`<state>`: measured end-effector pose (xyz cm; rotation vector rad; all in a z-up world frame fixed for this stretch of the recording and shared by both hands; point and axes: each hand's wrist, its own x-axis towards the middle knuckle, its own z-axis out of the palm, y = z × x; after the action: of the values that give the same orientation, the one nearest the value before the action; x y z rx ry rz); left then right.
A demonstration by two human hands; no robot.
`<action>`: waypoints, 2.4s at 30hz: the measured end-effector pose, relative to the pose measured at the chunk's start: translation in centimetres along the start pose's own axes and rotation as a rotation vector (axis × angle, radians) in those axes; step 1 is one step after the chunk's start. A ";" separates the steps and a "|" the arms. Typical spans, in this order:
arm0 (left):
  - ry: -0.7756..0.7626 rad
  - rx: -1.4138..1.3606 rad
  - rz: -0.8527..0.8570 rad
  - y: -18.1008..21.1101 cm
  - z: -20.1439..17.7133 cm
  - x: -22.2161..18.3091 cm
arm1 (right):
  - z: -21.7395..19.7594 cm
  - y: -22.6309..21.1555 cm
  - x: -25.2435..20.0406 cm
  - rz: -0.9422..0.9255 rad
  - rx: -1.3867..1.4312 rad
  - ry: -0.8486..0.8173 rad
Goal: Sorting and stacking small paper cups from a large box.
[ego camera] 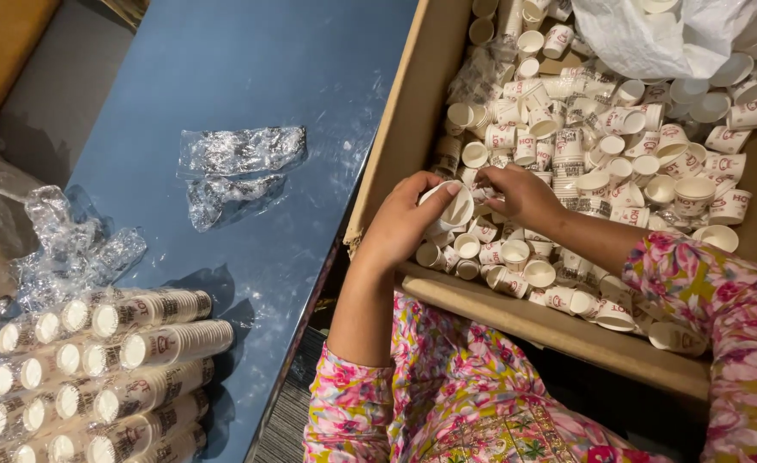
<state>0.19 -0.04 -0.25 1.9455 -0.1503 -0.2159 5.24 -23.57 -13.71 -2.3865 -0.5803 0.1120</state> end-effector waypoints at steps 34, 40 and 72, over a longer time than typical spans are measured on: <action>-0.026 -0.256 -0.184 1.6 -0.3 -0.3 | 2.8 -1.5 -1.4 -0.282 -0.047 -0.068; 0.006 -0.186 -0.138 1.2 -0.3 -0.4 | 6.8 -0.7 -6.7 -0.119 0.000 -0.490; -0.108 -0.106 0.012 -1.4 -0.1 0.2 | -6.8 -10.2 -1.3 -0.621 0.034 0.221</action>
<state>0.41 0.54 -1.57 1.8281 -0.2174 -0.3145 1.76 -21.31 -2.14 -2.0441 -1.1602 -0.4025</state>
